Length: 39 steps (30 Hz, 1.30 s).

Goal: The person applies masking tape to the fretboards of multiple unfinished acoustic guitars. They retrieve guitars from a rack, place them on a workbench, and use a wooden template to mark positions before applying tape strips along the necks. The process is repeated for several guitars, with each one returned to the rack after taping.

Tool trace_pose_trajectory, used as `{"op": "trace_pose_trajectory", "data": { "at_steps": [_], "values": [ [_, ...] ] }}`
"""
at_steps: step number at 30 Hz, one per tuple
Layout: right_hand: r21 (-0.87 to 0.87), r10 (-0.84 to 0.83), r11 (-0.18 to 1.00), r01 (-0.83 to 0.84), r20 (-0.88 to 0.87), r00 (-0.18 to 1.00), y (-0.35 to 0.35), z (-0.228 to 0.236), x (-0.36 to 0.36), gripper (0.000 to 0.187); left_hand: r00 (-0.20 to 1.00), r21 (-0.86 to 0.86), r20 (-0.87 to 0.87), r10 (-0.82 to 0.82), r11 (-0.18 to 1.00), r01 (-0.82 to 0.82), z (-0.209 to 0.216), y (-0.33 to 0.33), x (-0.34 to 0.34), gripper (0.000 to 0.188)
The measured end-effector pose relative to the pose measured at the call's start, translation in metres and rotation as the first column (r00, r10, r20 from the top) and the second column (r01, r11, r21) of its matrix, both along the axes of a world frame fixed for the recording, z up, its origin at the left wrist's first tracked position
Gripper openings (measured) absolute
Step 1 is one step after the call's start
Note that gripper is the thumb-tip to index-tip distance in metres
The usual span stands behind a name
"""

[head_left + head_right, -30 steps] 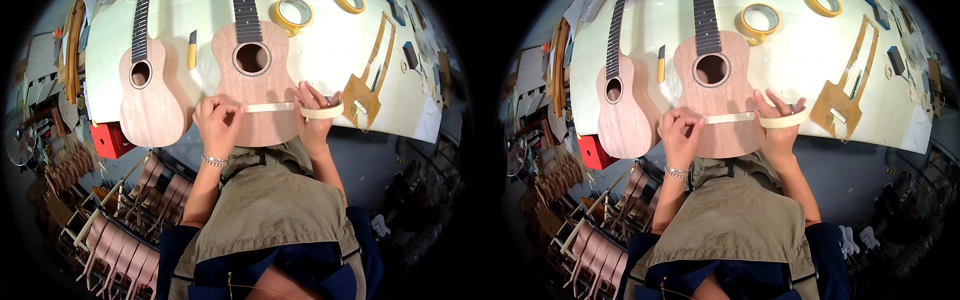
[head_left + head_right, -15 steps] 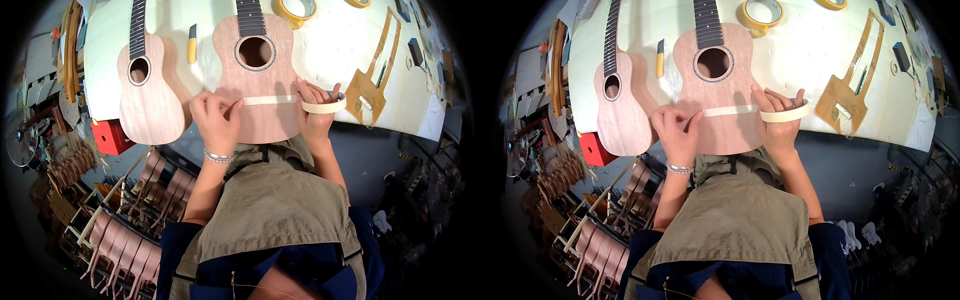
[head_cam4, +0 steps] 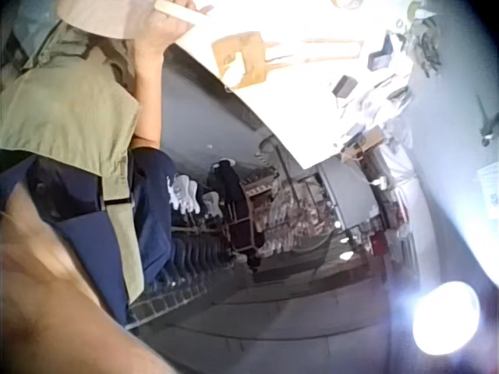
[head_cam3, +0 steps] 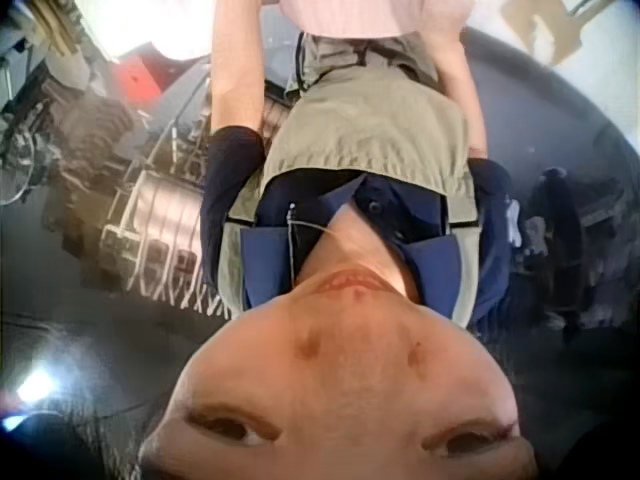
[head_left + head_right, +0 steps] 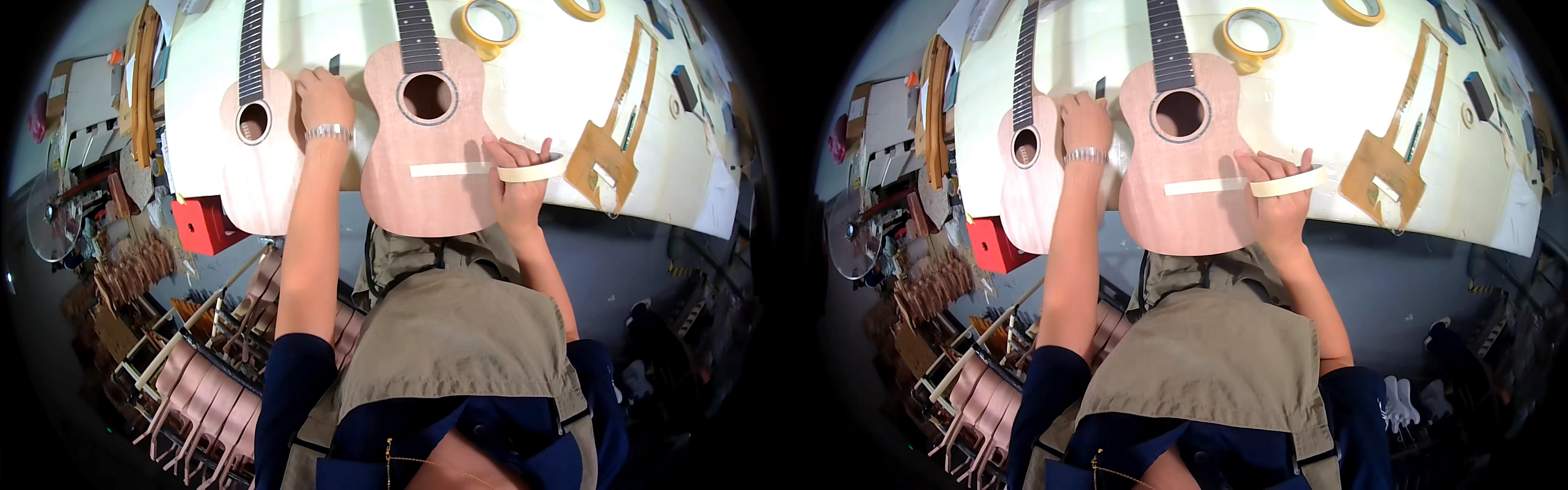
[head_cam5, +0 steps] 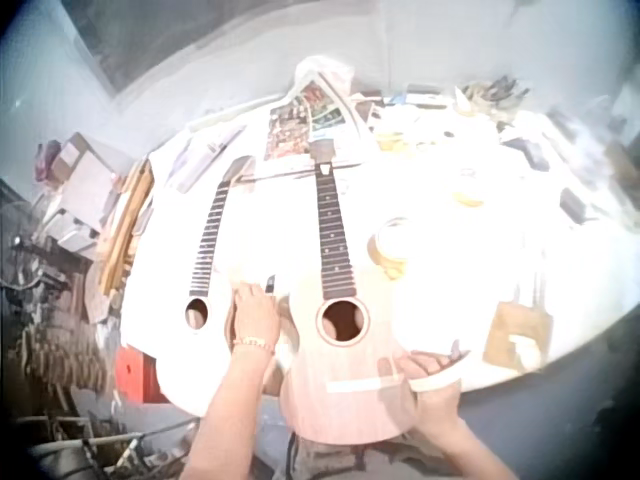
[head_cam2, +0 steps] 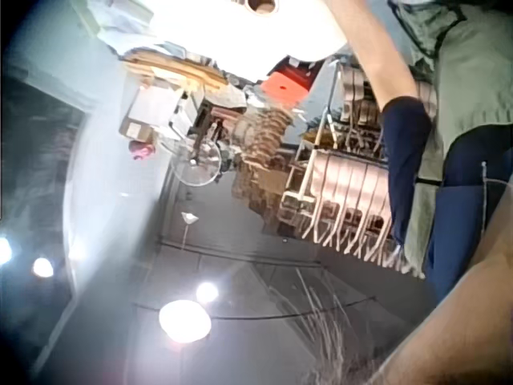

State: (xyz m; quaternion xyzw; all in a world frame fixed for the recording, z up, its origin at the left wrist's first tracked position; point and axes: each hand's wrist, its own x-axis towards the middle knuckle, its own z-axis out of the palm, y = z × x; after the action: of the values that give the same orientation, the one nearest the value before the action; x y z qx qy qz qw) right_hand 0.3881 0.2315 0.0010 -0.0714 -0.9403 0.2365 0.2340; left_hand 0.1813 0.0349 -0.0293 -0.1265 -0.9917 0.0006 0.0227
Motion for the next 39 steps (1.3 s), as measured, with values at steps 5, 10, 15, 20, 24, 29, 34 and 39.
{"op": "trace_pose_trajectory", "data": {
  "at_steps": [5, 10, 15, 20, 24, 29, 34, 39],
  "values": [
    [-0.022, -0.007, 1.000, 0.007, 0.001, 1.000, 0.001, -0.003, 0.000, 0.037, 0.976, -0.002, 0.194, 0.099, 0.995, -0.101, -0.001, -0.002, -0.035, 0.032],
    [-0.055, -0.032, 0.998, 0.030, -0.023, 0.999, 0.001, -0.005, -0.001, 0.032, 0.980, 0.775, 0.194, 0.040, 0.606, -0.179, 0.058, -0.015, 0.017, 0.024],
    [-0.086, -0.044, 0.995, 0.040, -0.044, 0.998, 0.003, -0.006, 0.001, 0.029, 0.645, 0.754, 0.655, -0.394, 0.298, -0.585, 0.088, 0.009, 0.112, 0.012],
    [-0.106, -0.025, 0.994, 0.019, -0.062, 0.998, 0.004, -0.003, 0.000, 0.027, 0.450, 0.576, 0.816, -0.364, 0.587, -0.570, 0.076, 0.043, 0.131, 0.013],
    [-0.099, -0.038, 0.995, 0.031, -0.069, 0.997, 0.002, -0.001, 0.001, 0.027, 0.413, 0.527, 0.840, -0.352, 0.709, -0.469, 0.076, 0.048, 0.122, 0.015],
    [-0.200, 0.256, 0.935, -0.293, -0.191, 0.947, -0.031, 0.010, 0.015, 0.029, 0.692, 0.735, 0.512, -0.509, 0.676, -0.047, 0.044, 0.037, 0.121, 0.017],
    [-0.030, 0.549, 0.794, -0.607, -0.394, 0.738, -0.085, 0.033, 0.008, 0.025, 0.594, 0.728, 0.654, -0.469, 0.603, -0.325, 0.070, 0.017, 0.098, 0.014],
    [-0.952, -0.179, 0.234, -0.198, -0.242, 0.954, -0.128, 0.053, -0.035, 0.049, 0.977, 0.878, 0.178, -0.115, 0.467, -0.105, 0.079, -0.172, -0.028, 0.017]
  ]
}}
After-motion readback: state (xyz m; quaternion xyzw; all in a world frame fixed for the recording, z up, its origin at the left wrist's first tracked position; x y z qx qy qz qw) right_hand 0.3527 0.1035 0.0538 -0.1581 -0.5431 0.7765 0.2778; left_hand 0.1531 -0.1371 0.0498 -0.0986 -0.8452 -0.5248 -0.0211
